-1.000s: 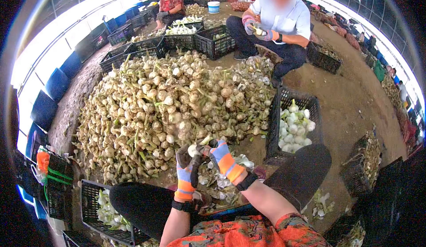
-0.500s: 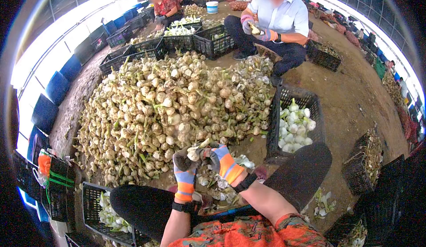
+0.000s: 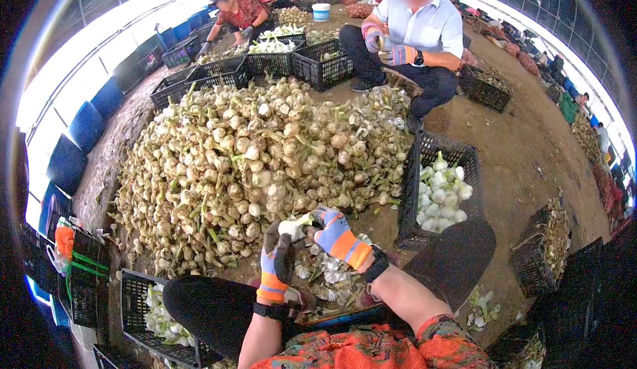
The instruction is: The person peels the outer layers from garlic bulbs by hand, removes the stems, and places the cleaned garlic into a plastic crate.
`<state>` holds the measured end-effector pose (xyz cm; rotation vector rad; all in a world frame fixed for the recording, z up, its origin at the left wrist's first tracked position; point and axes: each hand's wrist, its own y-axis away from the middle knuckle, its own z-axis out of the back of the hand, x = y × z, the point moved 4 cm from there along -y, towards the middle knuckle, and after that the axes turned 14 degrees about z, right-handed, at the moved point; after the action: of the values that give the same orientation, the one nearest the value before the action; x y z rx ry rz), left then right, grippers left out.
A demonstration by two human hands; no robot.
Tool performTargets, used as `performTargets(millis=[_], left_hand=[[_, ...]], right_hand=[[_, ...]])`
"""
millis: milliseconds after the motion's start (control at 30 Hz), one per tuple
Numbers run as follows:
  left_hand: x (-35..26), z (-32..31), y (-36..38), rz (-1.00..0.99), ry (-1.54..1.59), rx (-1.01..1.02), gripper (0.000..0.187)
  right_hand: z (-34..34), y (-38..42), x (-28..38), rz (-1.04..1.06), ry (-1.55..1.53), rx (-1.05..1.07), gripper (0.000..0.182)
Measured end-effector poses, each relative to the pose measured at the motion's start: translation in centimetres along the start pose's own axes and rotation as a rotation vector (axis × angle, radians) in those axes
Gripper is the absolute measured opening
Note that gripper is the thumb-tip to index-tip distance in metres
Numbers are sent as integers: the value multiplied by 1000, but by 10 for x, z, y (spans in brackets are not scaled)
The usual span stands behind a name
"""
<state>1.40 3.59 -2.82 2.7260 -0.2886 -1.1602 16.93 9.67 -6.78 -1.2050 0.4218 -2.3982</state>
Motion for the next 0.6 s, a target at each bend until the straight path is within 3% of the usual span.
performTargets(millis=[100, 133, 167, 200, 267, 300, 400, 433, 467, 533, 567, 600], left_hand=[[-2, -6, -1, 23, -105, -24, 38], [-1, -8, 0, 22, -235, -66, 40], [-7, -12, -5, -352, -482, -112, 33], [-4, -6, -5, -351, -484, -113, 33], [6, 8, -3, 109, -183, -155, 35], [3, 9, -3, 177, -142, -65, 36], [-4, -6, 1, 127, -130, -75, 37], [0, -4, -4, 32, -194, -95, 36], [4, 3, -8, 34, -193, -98, 36], [1, 10, -10, -185, -661, -64, 39], [4, 10, -12, -74, -413, 2, 43], [4, 11, -12, -78, -414, 2, 43]], right_hand=[[8, -3, 23, 85, -49, -43, 45], [15, -2, 36, -93, -60, -23, 42], [20, -2, 43, -271, -72, -4, 39], [19, -3, 39, -273, -74, -4, 39], [18, -8, 38, -204, -466, -17, 32], [27, -10, 46, -173, -367, 18, 26], [27, -9, 53, -187, -373, 53, 27], [36, -3, 66, -41, 58, -38, 26], [35, -3, 63, -42, 58, -35, 26], [26, -3, 44, -173, -520, -89, 25], [23, -2, 30, -193, -460, -91, 24], [18, -1, 14, -190, -461, -91, 24]])
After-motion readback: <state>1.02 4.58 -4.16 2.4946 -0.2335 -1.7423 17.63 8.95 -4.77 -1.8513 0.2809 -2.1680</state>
